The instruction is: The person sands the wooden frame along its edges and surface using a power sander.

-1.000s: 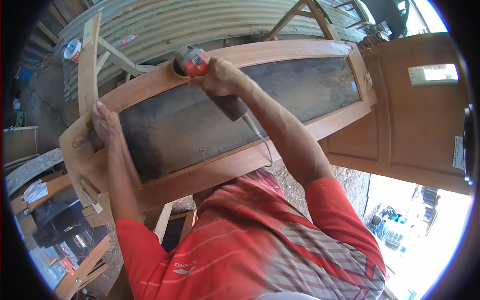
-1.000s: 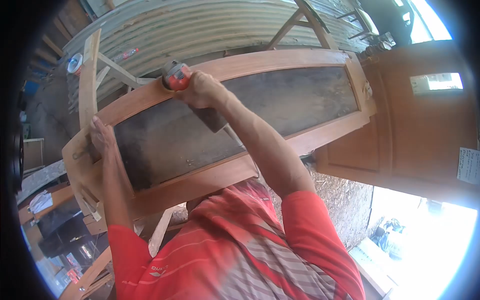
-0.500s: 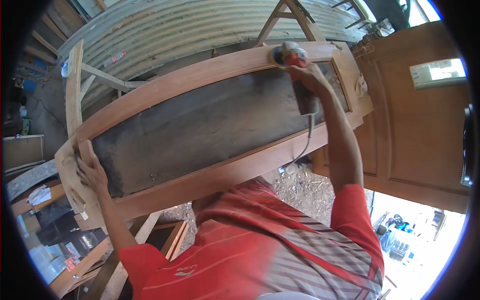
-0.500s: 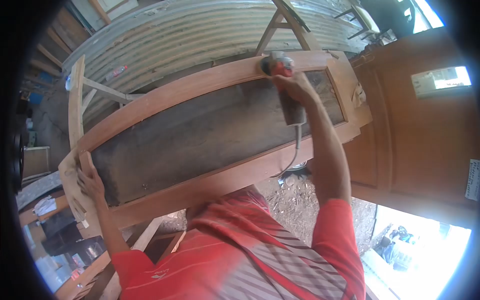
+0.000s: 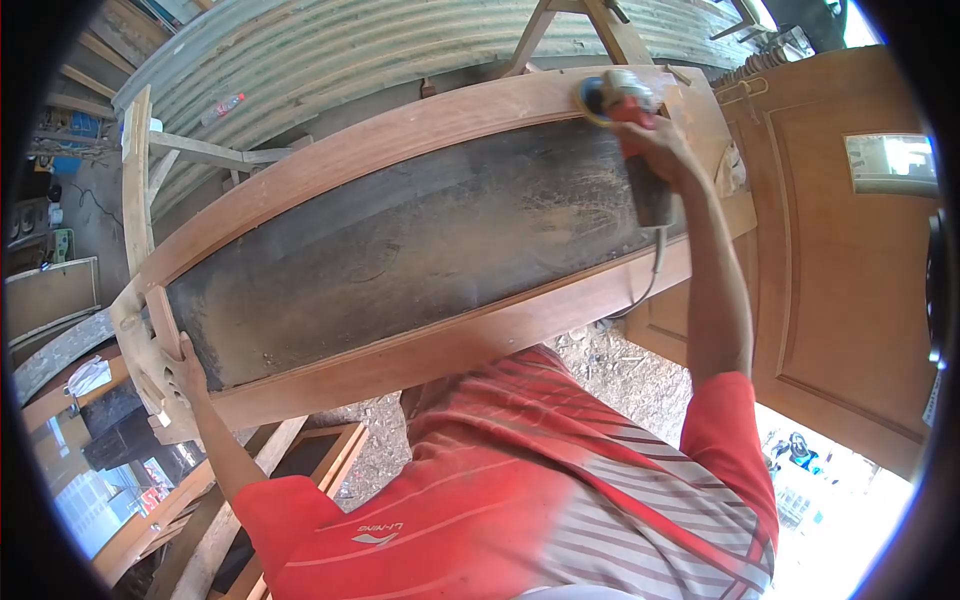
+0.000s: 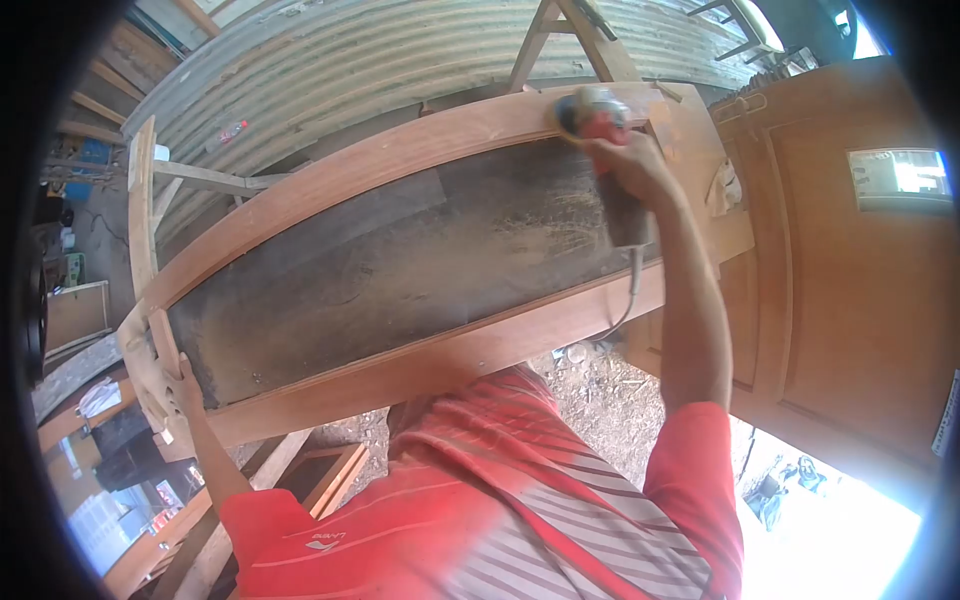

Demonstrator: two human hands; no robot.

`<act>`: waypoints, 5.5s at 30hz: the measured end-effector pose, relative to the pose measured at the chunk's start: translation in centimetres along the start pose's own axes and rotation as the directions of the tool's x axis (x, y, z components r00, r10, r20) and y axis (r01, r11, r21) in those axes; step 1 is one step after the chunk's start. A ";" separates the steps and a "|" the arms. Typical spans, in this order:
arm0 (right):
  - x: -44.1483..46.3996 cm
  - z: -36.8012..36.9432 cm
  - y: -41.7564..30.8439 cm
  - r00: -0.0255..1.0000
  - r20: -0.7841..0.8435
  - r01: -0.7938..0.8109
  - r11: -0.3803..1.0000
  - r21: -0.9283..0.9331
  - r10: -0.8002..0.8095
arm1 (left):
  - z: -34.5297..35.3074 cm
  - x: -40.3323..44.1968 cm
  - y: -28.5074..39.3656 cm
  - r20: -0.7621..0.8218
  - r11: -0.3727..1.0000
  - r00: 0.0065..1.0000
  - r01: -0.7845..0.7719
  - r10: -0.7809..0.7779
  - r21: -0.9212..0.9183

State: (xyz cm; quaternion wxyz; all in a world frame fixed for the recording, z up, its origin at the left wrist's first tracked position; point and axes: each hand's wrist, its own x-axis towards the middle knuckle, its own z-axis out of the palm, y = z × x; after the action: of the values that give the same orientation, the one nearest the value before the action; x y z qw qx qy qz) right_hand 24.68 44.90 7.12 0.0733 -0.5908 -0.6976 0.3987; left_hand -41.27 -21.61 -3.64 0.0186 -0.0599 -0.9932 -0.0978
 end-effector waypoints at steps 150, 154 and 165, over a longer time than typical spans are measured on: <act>5.3 -11.1 6.5 0.997 -0.063 -0.033 0.999 0.005 0.033 | 0.1 -19.9 11.6 -0.130 0.971 0.963 -0.237 0.237 0.015; 4.4 -7.2 4.3 0.993 0.008 0.115 0.990 -0.086 -0.114 | 0.1 -20.1 12.5 -0.136 0.973 0.964 -0.232 0.230 0.005; 4.1 -6.6 2.8 0.996 -0.088 -0.032 0.998 -0.062 0.027 | -0.2 -20.4 12.9 -0.137 0.975 0.965 -0.220 0.224 0.043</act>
State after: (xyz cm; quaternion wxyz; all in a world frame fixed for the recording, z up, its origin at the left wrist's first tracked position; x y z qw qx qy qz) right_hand 29.43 51.56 8.22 0.0790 -0.6199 -0.6971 0.3515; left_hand -19.40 -11.47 -1.98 0.1002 -0.1635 -0.9777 -0.0856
